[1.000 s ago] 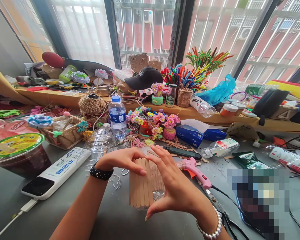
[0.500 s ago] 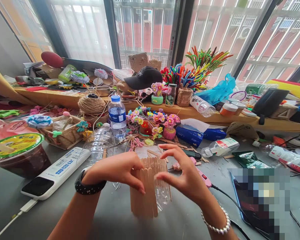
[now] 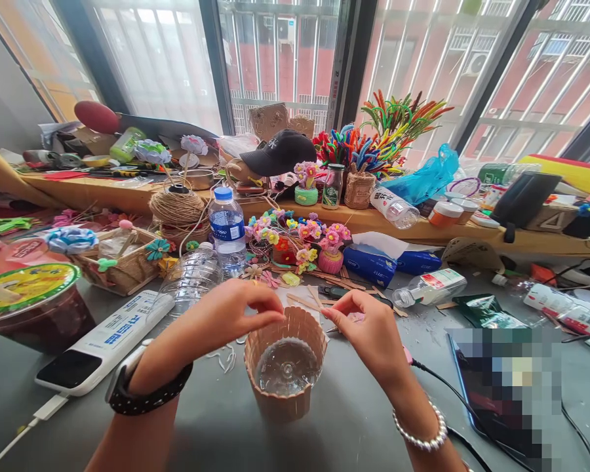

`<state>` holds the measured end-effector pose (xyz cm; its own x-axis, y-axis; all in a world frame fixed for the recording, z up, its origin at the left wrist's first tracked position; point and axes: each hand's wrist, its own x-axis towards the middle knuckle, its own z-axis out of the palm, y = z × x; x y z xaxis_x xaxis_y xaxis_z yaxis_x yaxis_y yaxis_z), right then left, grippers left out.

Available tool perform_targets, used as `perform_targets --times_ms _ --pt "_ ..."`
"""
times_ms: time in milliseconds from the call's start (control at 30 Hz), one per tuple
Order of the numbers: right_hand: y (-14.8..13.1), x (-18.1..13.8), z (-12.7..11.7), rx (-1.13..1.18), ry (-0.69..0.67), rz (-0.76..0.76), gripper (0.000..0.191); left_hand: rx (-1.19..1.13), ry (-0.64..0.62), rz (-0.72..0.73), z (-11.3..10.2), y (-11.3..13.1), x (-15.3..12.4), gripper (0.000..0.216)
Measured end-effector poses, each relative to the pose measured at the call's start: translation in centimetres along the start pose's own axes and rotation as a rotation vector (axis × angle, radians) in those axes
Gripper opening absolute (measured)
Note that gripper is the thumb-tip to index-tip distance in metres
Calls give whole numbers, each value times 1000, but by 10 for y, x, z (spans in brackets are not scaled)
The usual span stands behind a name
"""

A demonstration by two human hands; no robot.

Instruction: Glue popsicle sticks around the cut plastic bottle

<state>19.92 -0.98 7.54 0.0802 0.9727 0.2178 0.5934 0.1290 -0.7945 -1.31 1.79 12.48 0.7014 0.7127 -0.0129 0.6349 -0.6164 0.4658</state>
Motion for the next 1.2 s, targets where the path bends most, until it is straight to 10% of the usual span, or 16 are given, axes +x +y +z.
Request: perform_targets --times_ms 100,367,1200 --pt "-2 1 1 -85 -64 22 35 139 223 -188 2 -9 7 23" --pt "-7 0 10 -216 -340 -40 33 334 -27 -252 17 -11 18 23" --pt "-10 -8 32 -241 -222 -172 23 387 -92 -256 24 -5 11 18"
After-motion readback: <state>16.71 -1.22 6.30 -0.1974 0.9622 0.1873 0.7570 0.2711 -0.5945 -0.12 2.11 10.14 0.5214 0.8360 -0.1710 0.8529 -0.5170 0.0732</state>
